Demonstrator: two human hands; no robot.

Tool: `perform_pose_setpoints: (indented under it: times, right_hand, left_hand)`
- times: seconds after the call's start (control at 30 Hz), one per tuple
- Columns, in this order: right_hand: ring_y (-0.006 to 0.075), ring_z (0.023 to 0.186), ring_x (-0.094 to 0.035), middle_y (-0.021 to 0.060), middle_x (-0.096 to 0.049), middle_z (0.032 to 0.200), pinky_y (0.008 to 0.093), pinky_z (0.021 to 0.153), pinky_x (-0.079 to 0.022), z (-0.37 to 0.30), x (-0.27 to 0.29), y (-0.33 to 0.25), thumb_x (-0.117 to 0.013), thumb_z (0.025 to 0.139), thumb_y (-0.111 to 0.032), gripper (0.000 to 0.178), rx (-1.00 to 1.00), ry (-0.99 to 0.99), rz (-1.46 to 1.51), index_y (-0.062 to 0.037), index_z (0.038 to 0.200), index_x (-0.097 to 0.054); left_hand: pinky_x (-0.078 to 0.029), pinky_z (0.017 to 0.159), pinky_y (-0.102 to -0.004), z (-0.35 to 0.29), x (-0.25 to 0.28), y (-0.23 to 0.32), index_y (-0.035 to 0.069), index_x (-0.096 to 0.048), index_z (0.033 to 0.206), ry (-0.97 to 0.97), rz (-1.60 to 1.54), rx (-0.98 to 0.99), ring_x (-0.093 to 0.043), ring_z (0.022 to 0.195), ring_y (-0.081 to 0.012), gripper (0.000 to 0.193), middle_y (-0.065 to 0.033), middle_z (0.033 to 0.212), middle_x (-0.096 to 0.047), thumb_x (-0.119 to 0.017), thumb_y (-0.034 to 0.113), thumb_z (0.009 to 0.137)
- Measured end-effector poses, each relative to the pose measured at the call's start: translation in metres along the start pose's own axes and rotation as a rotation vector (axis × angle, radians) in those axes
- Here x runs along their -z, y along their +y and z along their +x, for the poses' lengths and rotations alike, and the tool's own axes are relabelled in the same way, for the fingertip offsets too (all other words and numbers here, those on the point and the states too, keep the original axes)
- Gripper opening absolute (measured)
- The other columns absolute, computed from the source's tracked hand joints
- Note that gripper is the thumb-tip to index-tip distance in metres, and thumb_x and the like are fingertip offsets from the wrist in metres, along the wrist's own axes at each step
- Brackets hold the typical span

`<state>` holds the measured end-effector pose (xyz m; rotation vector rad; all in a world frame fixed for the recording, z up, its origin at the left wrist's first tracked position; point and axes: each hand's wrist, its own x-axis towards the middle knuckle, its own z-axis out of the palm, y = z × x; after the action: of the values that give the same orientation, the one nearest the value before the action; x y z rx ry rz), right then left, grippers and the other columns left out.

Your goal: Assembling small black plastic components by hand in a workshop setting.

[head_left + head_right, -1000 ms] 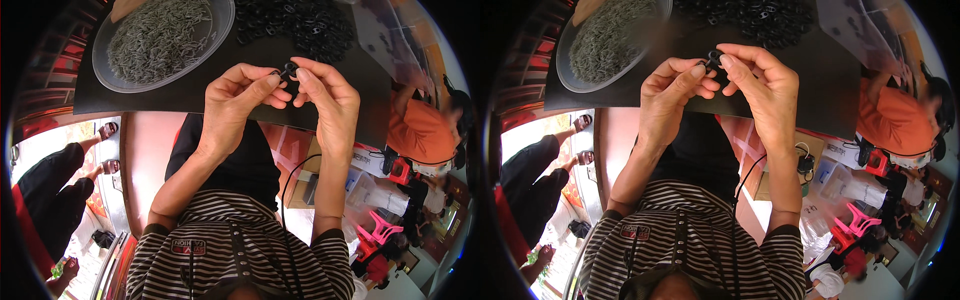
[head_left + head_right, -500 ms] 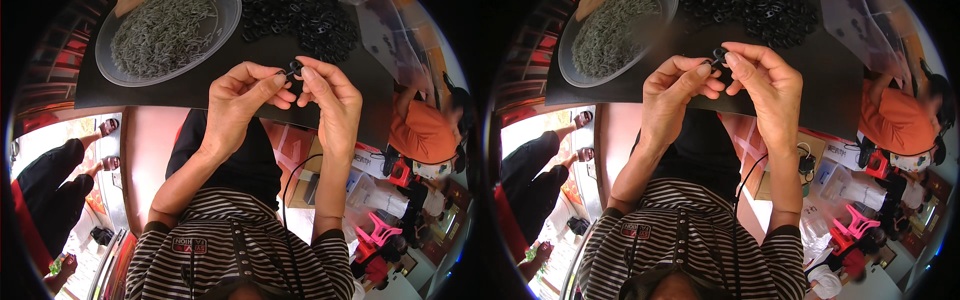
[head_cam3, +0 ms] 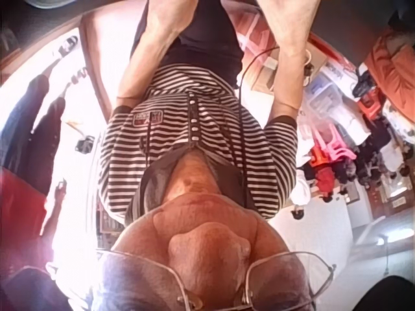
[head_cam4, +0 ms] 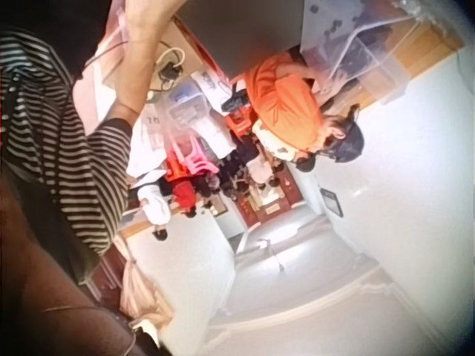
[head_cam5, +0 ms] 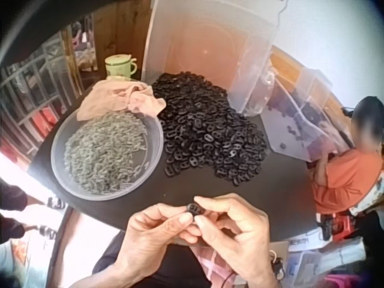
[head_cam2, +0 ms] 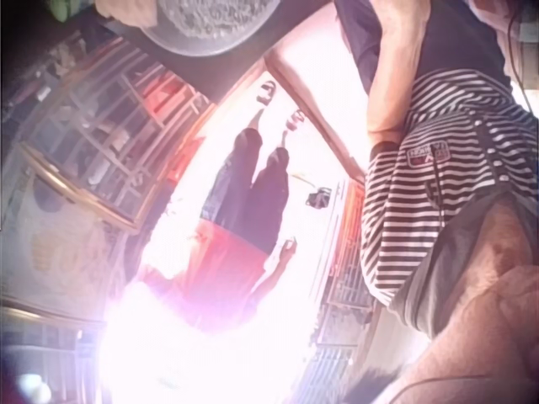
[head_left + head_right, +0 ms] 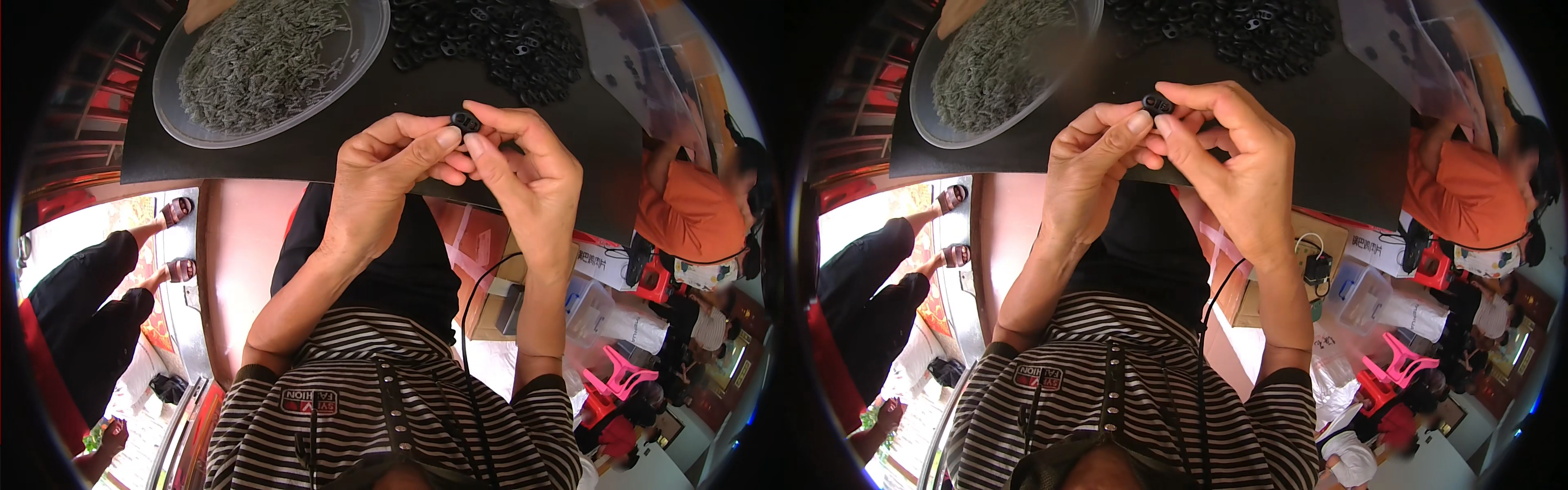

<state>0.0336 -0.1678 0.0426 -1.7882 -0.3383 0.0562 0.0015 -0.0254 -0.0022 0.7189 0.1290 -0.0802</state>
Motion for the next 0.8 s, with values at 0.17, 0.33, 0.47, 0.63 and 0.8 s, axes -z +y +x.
perform_pose_setpoints:
  times: [0.17, 0.33, 0.47, 0.63, 0.8]
  right_hand:
    - [0.0092, 0.070, -0.059, 0.0040, -0.061, 0.086, 0.0208, 0.061, -0.050, 0.000, -0.006, -0.003, -0.069, 0.074, 0.006, 0.032, 0.198, 0.008, -0.175, -0.0023, 0.104, -0.066]
    - [0.0093, 0.068, -0.059, 0.0051, -0.063, 0.085, 0.0206, 0.061, -0.050, 0.003, -0.004, -0.001, -0.069, 0.076, 0.005, 0.026, 0.226, 0.039, -0.228, -0.0011, 0.101, -0.066]
    - [0.0093, 0.067, -0.060, 0.0054, -0.064, 0.085, 0.0204, 0.060, -0.049, 0.004, -0.001, -0.006, -0.067, 0.079, 0.005, 0.020, 0.134, 0.026, -0.108, 0.0000, 0.098, -0.067]
    - [0.0097, 0.066, -0.059, 0.0051, -0.064, 0.085, 0.0205, 0.061, -0.050, 0.003, 0.000, -0.004, -0.069, 0.077, 0.004, 0.022, 0.123, 0.027, -0.099, -0.0004, 0.098, -0.067]
    - [0.0121, 0.068, -0.060, 0.0057, -0.063, 0.088, 0.0226, 0.061, -0.052, 0.004, -0.003, -0.005, -0.076, 0.068, 0.001, 0.034, 0.291, 0.005, -0.348, -0.0025, 0.100, -0.065]
  left_hand:
    - [-0.055, 0.074, -0.0254, 0.001, 0.002, -0.004, 0.000, -0.064, 0.097, 0.019, -0.054, 0.008, -0.066, 0.078, -0.0148, 0.013, -0.0102, 0.091, -0.067, -0.063, 0.009, 0.089]
    - [-0.054, 0.074, -0.0246, 0.001, 0.000, -0.002, 0.000, -0.064, 0.098, 0.019, -0.090, 0.013, -0.066, 0.081, -0.0136, 0.014, -0.0089, 0.092, -0.067, -0.063, 0.010, 0.089]
    - [-0.053, 0.070, -0.0229, 0.000, 0.000, 0.001, 0.000, -0.064, 0.098, 0.035, -0.042, 0.046, -0.065, 0.077, -0.0121, 0.015, -0.0082, 0.091, -0.067, -0.063, 0.011, 0.089]
    - [-0.052, 0.068, -0.0224, 0.000, 0.000, 0.008, -0.001, -0.065, 0.097, 0.016, 0.046, 0.062, -0.063, 0.074, -0.0113, 0.015, -0.0075, 0.088, -0.067, -0.064, 0.012, 0.088]
    - [-0.052, 0.072, -0.0239, 0.001, 0.005, 0.002, 0.000, -0.065, 0.096, 0.006, 0.009, 0.014, -0.064, 0.076, -0.0121, 0.014, -0.0074, 0.087, -0.067, -0.065, 0.011, 0.087]
